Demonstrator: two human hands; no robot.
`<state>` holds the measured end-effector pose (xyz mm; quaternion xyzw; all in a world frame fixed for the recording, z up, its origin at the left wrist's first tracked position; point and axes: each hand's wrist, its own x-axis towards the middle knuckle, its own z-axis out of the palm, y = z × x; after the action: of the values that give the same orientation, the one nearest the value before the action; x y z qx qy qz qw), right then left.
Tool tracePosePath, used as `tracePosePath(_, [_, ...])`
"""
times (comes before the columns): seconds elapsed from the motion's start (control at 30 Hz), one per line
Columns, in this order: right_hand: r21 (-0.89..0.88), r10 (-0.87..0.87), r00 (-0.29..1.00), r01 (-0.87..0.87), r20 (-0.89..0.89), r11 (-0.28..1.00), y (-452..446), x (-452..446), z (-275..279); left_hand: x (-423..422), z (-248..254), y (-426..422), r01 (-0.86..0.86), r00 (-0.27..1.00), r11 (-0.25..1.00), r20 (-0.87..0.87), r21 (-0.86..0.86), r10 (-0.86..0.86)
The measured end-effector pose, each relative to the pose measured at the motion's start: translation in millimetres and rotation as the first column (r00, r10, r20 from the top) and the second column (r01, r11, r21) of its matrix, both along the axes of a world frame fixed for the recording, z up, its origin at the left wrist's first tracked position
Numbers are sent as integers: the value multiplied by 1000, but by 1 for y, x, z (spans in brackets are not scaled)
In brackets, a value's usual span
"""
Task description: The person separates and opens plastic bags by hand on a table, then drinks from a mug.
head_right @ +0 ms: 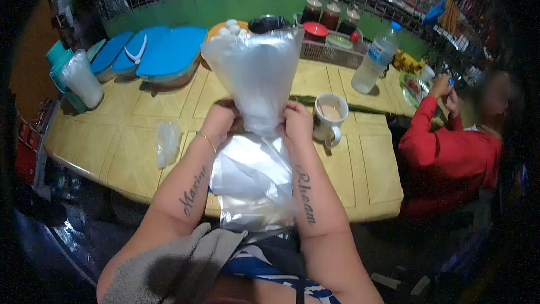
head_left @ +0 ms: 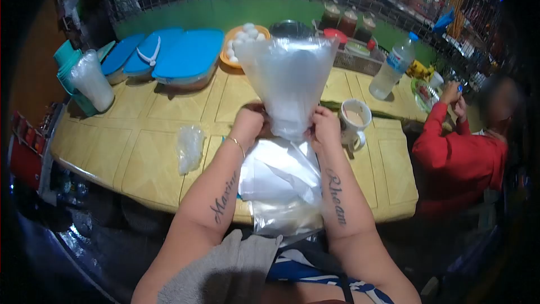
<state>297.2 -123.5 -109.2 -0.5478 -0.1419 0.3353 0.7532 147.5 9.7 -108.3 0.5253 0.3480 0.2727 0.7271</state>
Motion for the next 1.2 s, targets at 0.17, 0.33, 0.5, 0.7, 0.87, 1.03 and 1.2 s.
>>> tracePosePath(0.17, [-290, -20, 745, 285, 666, 914, -24, -18, 36, -15, 11, 8, -233, 970, 929, -4, 286, 244])
tracePosePath(0.33, [-511, 401, 547, 58, 735, 858, -56, -38, 89, -28, 40, 4, -309, 950, 915, 115, 257, 289])
tracePosePath(0.5, [-684, 689, -42, -170, 724, 709, -74, -69, 93, -27, 46, -4, -358, 932, 838, 207, 411, 297])
tracePosePath(0.7, [-626, 626, -32, -83, 779, 775, -66, -69, 90, -38, 59, -25, -319, 886, 711, 464, 627, -12])
tracePosePath(0.87, [-273, 300, 324, -126, 897, 954, -65, -55, 89, -51, 92, -55, 130, 907, 398, 53, 908, -418])
tracePosePath(1.03, [-114, 153, 507, -106, 848, 988, -63, -54, 86, -43, 89, -58, 156, 927, 465, 32, 871, -373])
tracePosePath(1.2, [-55, 178, 629, -211, 757, 976, -64, -56, 91, -45, 77, -46, 143, 957, 675, 73, 724, -281])
